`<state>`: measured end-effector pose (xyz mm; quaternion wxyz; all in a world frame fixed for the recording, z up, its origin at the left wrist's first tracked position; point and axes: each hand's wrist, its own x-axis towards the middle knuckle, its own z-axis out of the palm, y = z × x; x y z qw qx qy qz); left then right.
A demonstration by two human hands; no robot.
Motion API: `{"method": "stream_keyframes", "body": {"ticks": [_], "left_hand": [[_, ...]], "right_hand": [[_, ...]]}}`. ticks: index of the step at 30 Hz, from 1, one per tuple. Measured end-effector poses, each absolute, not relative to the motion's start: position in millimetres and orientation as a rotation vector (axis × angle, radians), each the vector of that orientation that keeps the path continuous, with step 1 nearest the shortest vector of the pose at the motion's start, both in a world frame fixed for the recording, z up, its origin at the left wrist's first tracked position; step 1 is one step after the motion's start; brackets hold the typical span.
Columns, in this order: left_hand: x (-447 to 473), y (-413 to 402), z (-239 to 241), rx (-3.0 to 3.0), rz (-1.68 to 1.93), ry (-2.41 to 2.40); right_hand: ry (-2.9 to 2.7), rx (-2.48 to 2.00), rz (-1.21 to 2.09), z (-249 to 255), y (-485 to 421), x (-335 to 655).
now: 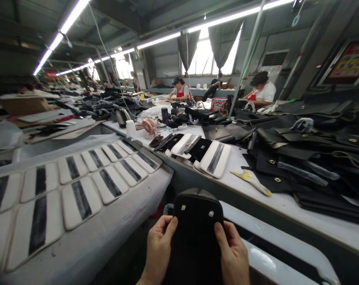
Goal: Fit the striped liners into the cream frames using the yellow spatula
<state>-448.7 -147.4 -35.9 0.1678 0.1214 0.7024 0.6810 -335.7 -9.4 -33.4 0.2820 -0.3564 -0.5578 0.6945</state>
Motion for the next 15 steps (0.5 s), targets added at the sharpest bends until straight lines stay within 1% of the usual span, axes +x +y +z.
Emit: {"method": "stream_keyframes", "body": {"ticks": [3,5,7,10,15], "left_hand": [[-448,-149,-33,0.375,1.927,2.014],[-451,-149,-33,0.402,1.924,1.997],[-457,-149,-35,0.42,1.934,1.938],[-470,-147,-40,0.405,1.962,1.821],[-481,-138,-47,0.346,1.986,1.797]], "right_hand": [[-1.723,-0.884,1.604,-15,8,-342],[-1.84,-0.847,1.504,-4,14,-345],[-1.872,-0.798,1.502,-1,13,-346],[-1.822,-0.75,1.573,-10,0,-345],[-1.598,-0.86,1.681,-37,-21,-342]]}}
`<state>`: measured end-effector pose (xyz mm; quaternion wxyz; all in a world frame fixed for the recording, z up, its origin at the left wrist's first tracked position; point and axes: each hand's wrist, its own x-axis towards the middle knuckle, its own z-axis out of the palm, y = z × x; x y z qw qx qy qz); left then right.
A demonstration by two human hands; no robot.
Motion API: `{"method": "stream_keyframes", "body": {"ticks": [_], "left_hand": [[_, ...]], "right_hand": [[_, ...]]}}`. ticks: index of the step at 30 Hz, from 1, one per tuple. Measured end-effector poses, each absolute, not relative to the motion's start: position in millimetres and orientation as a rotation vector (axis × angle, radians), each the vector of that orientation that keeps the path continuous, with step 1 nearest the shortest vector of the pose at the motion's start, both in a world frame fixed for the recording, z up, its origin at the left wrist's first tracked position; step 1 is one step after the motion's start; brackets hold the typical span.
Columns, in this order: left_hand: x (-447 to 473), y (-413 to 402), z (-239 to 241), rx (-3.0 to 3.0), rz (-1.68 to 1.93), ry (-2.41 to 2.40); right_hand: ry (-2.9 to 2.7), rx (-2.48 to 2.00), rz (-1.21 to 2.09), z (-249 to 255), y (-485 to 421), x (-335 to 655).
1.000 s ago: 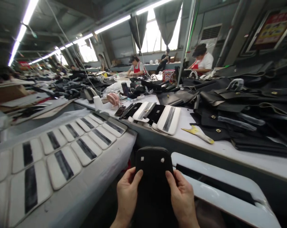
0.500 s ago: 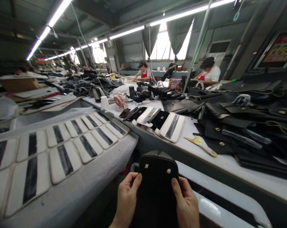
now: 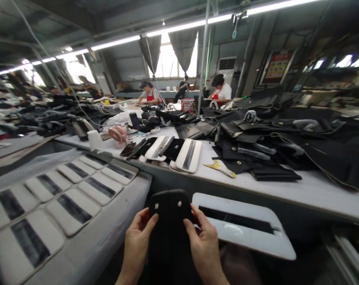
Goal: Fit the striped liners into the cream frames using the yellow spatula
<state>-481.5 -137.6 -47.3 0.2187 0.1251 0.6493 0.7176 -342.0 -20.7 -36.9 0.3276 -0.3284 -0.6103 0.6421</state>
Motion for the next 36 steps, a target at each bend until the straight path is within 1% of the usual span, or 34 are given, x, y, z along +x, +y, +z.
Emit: {"method": "stream_keyframes", "body": {"ticks": [4,10,12,15,18,21,24,28,32,36], "left_hand": [[-479,-134,-52,0.294,1.951,1.822],[-478,-137,-50,0.287,1.92,1.918],[-478,-138,-49,0.3,1.925,1.909],[-476,-135,-49,0.332,1.914,1.956],[-471,-130,-50,0.418,1.905,2.042],[-467,-126,-50,0.523,1.915,2.061],[-464,-125,-48,0.612,1.907,2.085],[-464,-126,-44,0.734,1.902,2.129],[-465,-124,-39,0.814,1.841,2.175],[-465,-121,-40,0.824,1.796,2.206]], "right_hand": [[-1.591,-0.86,1.604,-45,-23,-341],[-1.618,-0.873,1.568,-39,-16,-343],[-1.704,-0.898,1.495,-36,-10,-343],[-1.901,-0.818,1.213,-25,3,-345],[-2.129,-0.588,0.842,-10,17,-354],[-2.315,-0.398,0.636,1,20,-367],[-2.331,-0.31,0.607,1,14,-378],[-2.241,-0.301,0.627,-2,7,-385],[-2.272,-0.276,0.661,3,11,-387],[-2.326,-0.083,0.715,4,4,-377]]}}
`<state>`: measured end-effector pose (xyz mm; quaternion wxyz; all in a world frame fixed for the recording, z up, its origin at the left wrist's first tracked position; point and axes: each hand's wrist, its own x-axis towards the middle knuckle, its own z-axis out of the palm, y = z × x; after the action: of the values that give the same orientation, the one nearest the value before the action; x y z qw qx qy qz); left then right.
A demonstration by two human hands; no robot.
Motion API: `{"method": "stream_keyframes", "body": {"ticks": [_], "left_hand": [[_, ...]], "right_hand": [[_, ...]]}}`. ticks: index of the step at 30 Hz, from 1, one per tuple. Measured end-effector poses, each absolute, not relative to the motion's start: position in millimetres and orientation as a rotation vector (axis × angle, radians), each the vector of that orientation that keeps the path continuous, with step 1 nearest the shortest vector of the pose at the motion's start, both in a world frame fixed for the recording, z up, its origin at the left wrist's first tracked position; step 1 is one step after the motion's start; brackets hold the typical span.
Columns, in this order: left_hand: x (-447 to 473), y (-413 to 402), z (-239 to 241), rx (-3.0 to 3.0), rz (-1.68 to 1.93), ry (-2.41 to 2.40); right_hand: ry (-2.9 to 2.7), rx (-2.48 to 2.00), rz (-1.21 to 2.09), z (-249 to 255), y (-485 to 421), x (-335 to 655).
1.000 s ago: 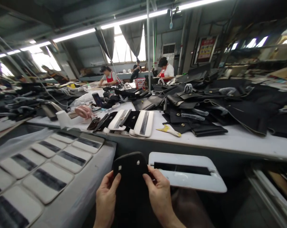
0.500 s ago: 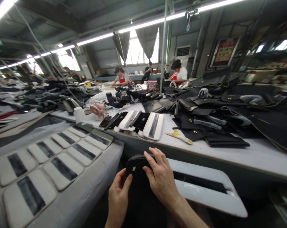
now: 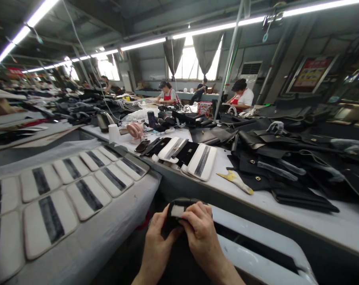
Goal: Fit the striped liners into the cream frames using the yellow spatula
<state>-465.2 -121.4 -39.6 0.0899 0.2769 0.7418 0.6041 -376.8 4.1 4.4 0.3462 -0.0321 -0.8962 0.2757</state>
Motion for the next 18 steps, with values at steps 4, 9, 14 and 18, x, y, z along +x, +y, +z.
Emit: {"method": "stream_keyframes", "body": {"ticks": [4,9,14,18], "left_hand": [[-464,-123,-41,0.872,1.765,2.164],[-462,-123,-33,0.932,1.759,2.117],[-461,-120,-25,0.945,1.746,2.219],[-460,-112,-21,0.897,1.754,2.295]], "right_hand": [[-2.393,0.187,0.595,0,-10,-354],[-2.414,0.141,0.615,20,12,-365],[-2.332,-0.056,0.748,26,35,-396],[-2.314,-0.108,0.775,14,35,-401]]}}
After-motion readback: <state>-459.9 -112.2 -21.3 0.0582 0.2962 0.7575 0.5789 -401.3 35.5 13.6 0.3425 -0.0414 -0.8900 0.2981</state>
